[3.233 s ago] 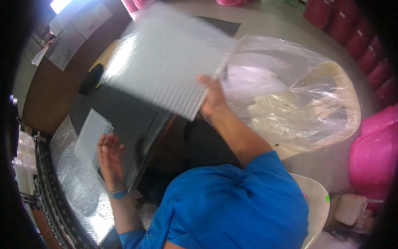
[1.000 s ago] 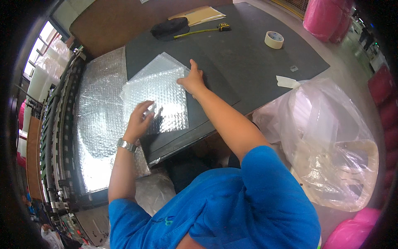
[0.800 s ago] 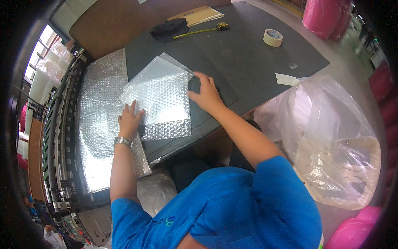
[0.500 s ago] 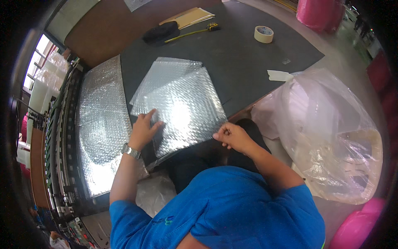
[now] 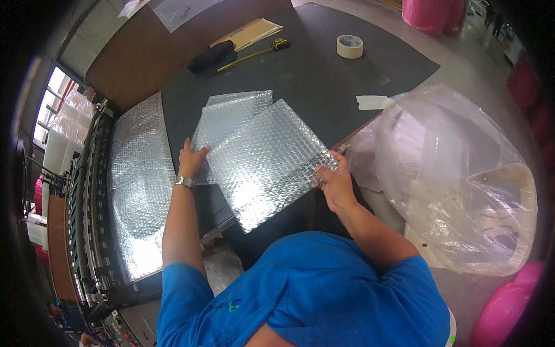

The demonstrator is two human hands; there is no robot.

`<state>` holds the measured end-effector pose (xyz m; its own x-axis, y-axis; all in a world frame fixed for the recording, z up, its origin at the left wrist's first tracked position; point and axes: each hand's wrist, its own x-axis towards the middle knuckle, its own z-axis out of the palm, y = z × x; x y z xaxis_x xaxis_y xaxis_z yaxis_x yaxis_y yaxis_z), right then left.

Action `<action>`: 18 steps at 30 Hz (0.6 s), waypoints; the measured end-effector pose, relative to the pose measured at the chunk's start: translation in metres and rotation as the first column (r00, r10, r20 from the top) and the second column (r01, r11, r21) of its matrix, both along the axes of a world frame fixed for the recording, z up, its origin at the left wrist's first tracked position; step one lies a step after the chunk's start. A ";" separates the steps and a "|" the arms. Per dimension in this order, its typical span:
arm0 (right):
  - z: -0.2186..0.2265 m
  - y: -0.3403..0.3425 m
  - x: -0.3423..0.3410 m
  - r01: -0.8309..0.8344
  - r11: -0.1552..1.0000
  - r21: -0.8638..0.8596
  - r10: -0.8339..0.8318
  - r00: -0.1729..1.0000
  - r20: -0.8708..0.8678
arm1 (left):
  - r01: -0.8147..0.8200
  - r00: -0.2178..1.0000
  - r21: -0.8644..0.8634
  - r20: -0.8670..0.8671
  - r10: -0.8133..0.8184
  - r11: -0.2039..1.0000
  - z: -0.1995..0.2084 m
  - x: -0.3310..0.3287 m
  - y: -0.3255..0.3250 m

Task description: The person sits at a table and repeatedly picks up sheets of bubble wrap, aligns them, and stacks them into a pile. Another person occasionally walks by in the background.

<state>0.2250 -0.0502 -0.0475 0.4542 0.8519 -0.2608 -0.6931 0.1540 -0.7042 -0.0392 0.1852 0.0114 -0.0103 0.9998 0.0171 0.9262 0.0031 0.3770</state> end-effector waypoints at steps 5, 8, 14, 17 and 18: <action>0.002 -0.004 0.010 -0.144 0.974 -0.172 0.114 0.978 -0.174 | 0.280 0.790 -0.096 0.589 -0.173 0.955 -0.005 0.004 -0.035; -0.003 -0.013 -0.001 -0.280 0.958 -0.062 0.263 0.943 -0.204 | 0.358 0.601 -0.126 0.789 -0.125 0.925 0.009 0.012 -0.068; -0.002 -0.008 0.001 -0.324 0.945 0.037 0.313 0.933 0.180 | 0.342 0.413 0.313 0.797 -0.441 0.886 0.013 0.001 -0.119; 0.006 -0.003 -0.003 -0.348 0.937 0.030 0.325 0.900 0.289 | 0.350 0.392 0.347 0.790 -0.472 0.870 0.008 -0.011 -0.119; 0.008 -0.003 -0.005 -0.345 0.938 0.029 0.322 0.901 0.291 | 0.343 0.392 0.346 0.792 -0.468 0.873 0.010 -0.011 -0.121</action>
